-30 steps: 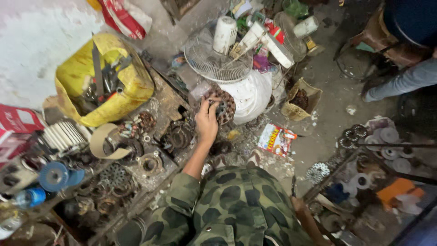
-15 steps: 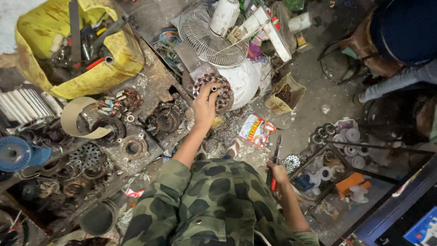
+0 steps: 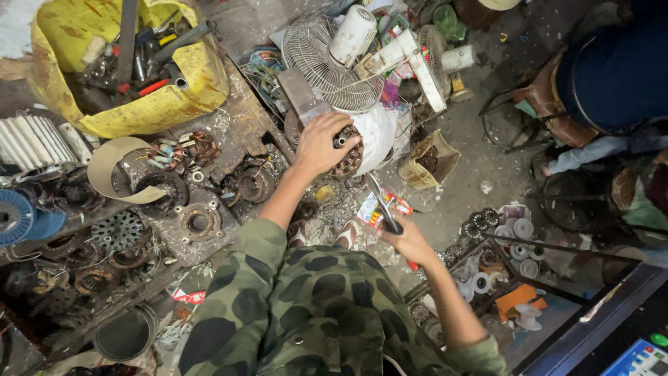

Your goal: The person uses pliers to cut copper windings from a circular metal stator component. They hold the stator with one hand and repeatedly snip the windings with the other, working over a cluttered workbench.

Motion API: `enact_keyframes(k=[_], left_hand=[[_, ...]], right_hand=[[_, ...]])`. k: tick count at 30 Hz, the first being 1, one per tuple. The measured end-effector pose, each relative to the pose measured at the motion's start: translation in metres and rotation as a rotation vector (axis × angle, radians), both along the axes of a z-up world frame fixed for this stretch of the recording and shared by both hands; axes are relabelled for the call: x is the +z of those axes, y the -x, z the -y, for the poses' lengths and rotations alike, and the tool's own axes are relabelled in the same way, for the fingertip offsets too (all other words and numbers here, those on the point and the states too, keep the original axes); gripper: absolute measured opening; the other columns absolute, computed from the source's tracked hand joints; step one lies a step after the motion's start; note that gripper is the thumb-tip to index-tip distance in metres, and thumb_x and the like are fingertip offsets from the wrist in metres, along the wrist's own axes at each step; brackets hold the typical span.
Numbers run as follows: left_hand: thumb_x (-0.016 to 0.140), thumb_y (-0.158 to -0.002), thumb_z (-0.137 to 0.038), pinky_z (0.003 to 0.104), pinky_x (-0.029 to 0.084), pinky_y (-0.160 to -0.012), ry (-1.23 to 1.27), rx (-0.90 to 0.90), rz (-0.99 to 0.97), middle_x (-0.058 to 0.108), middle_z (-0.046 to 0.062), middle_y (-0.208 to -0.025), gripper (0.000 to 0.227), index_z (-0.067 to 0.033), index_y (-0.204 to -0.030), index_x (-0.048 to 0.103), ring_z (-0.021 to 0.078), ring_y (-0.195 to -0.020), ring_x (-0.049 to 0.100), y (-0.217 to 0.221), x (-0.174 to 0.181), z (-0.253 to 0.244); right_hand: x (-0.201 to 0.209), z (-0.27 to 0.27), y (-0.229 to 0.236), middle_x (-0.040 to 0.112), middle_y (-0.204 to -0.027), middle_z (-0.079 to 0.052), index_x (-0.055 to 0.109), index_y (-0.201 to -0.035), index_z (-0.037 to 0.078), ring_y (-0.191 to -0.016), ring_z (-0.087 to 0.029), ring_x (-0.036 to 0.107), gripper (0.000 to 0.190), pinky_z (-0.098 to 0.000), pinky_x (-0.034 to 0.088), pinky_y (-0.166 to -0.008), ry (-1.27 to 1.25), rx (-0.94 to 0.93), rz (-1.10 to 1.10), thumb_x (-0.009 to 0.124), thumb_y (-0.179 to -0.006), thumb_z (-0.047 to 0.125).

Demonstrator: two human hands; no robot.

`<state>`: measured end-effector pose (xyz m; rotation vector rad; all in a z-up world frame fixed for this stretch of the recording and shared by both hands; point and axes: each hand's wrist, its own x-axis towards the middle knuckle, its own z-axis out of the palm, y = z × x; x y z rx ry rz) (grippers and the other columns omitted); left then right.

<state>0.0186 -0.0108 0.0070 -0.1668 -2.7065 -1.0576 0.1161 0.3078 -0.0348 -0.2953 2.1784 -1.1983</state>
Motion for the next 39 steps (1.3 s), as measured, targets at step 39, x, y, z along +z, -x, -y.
enact_keyframes(k=[39], left_hand=[[0.069,-0.092,-0.038,0.051,0.038,-0.109,0.125,0.227,-0.029,0.063,0.013,-0.137,0.046,-0.0115,-0.13,0.068,0.0352,-0.13,0.054,0.004,-0.025,-0.011]], right_hand=[[-0.162,-0.088,-0.055,0.063,-0.077,-0.005,0.065,-0.086,0.005,-0.068,-0.019,0.058,0.019,-0.037,0.047,-0.063,0.507,-1.167,0.407,0.07,-0.07,0.014]])
